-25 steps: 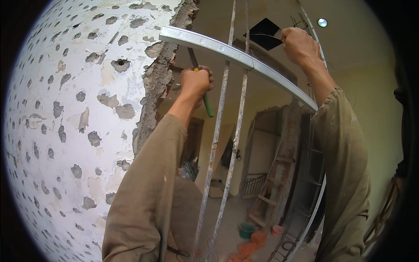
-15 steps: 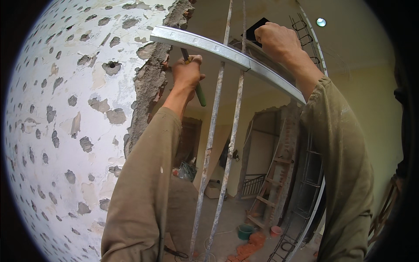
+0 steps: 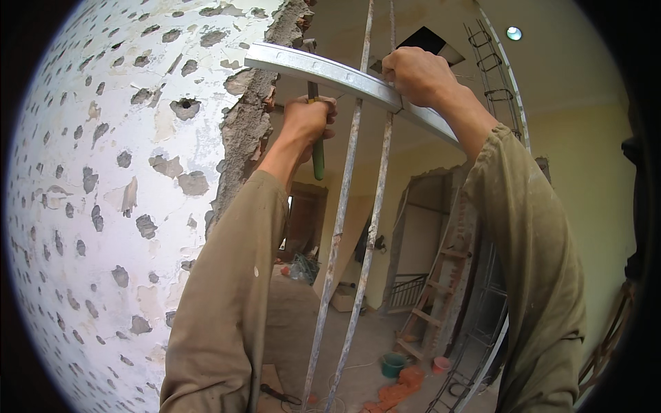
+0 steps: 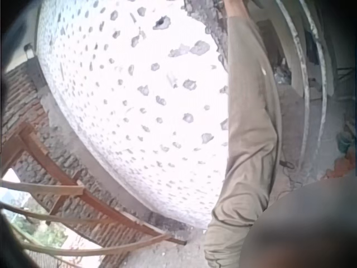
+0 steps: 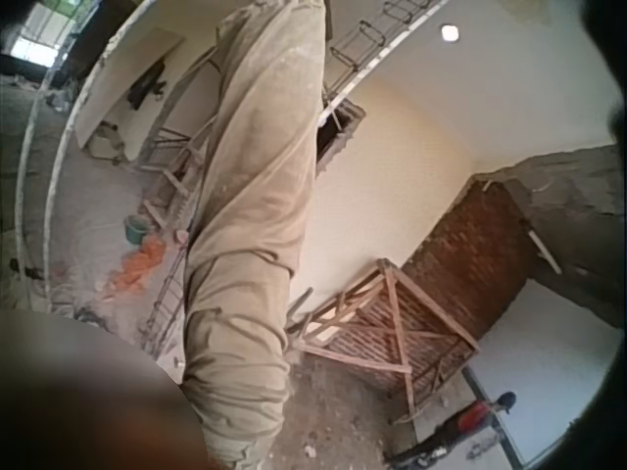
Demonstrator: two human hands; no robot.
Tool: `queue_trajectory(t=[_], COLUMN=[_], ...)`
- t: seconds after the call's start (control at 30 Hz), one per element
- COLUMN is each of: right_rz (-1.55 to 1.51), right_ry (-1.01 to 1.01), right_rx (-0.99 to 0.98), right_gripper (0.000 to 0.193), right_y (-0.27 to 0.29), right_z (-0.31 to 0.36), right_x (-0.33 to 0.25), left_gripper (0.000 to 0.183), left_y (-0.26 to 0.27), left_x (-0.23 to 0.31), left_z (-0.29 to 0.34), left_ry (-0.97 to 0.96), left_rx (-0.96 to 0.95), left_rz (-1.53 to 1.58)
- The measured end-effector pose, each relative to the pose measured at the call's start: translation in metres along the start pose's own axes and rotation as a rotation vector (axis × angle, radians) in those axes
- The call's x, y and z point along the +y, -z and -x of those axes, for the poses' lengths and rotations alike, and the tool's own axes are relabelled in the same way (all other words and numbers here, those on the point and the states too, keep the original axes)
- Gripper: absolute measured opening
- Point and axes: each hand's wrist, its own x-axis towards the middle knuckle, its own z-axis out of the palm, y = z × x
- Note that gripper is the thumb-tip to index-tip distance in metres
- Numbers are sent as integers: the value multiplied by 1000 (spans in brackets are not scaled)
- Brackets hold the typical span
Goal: The person assembles a metal frame by attaching a horizontal metal bar to a vertical frame using pliers and wire. They use a spirit level to check alignment and make adjustments as needed.
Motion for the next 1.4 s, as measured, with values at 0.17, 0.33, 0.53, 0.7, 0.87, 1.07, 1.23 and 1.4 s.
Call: queue_trajectory(t=[0.17, 0.33, 0.53, 0.7, 0.87, 1.07, 1.23, 1.4], right_rz=[-383, -442, -367, -199, -116, -221, -533, -670], right_ry=[-202, -89, 94, 146, 137, 157, 48, -204], right_rx=[3, 123, 200, 296, 276, 444, 583, 422], right_gripper=[19, 24, 36, 33, 21, 11, 16, 24], right_y=[0, -4, -19, -34, -39, -47, -49, -32], right_z=[9, 33, 57, 60, 56, 55, 52, 43], right_x=[-8, -23, -41, -59, -68, -57, -50, -52], left_gripper=[14, 23, 29, 32, 34, 28, 22, 30], left_y=[0, 4, 10, 13, 16, 15, 11, 6], left_x=[-6, -11, -12, -15, -14, -13, -10, -15], left_z=[21, 41, 48, 46, 43, 50, 42, 22], left_ry=[131, 161, 125, 173, 201, 160, 204, 152], left_rx=[-10, -103, -199, -341, -443, -232, -91, -169], left_rz=[195, 434, 553, 720, 746, 585, 547, 449])
